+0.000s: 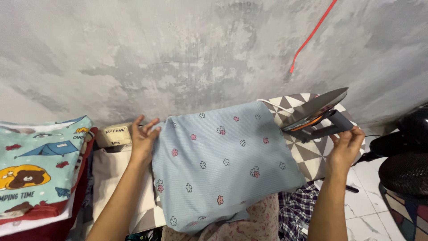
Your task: The person irons a light blue floral-patterned shirt on a small ironing board, smoothing out wrinkles and folding the garment. They then pick up a black and teal shirt and begin ironing it as well.
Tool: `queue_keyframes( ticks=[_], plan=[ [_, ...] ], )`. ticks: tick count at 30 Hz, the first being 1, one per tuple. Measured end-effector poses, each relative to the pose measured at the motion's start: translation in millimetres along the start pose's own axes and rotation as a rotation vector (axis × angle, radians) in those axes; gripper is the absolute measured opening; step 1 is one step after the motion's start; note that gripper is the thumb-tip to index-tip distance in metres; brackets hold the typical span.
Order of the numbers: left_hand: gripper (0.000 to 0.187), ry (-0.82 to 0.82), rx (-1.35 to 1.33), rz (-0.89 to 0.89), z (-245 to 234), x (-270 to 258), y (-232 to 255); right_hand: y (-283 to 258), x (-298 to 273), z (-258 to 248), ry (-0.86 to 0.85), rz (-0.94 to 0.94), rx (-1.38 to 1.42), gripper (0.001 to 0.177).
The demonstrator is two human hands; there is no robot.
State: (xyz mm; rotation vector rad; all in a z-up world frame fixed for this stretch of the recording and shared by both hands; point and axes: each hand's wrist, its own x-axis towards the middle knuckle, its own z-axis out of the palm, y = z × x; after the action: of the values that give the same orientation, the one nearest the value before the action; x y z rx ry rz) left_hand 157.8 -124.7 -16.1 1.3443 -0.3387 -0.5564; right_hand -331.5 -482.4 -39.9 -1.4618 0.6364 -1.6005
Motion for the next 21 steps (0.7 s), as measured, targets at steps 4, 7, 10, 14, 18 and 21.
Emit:
queue_keyframes(
  ticks=[4,7,10,14,18,21],
  plan=[
    [0.066,0.046,0.101,0.197,-8,-18,3,21,16,15,0.026,0.054,0.178,0.046],
    [0.065,0.042,0.128,0.262,-15,-25,1,19,29,33,-0.015,-0.016,0.189,0.040],
    [0.065,0.045,0.261,0.361,-16,-34,4,-6,47,52,-0.005,-0.132,-0.060,0.043],
    [0.061,0.061,0.543,0.450,-13,-44,13,-77,44,84,-0.220,-0.405,-0.369,0.043],
    [0.051,0.056,0.560,0.455,-7,-41,17,-138,20,143,-0.765,-0.160,-0.932,0.049],
    [0.051,0.046,0.579,0.490,-6,-43,18,-154,-32,190,-1.271,-0.365,-1.015,0.050]
  ],
)
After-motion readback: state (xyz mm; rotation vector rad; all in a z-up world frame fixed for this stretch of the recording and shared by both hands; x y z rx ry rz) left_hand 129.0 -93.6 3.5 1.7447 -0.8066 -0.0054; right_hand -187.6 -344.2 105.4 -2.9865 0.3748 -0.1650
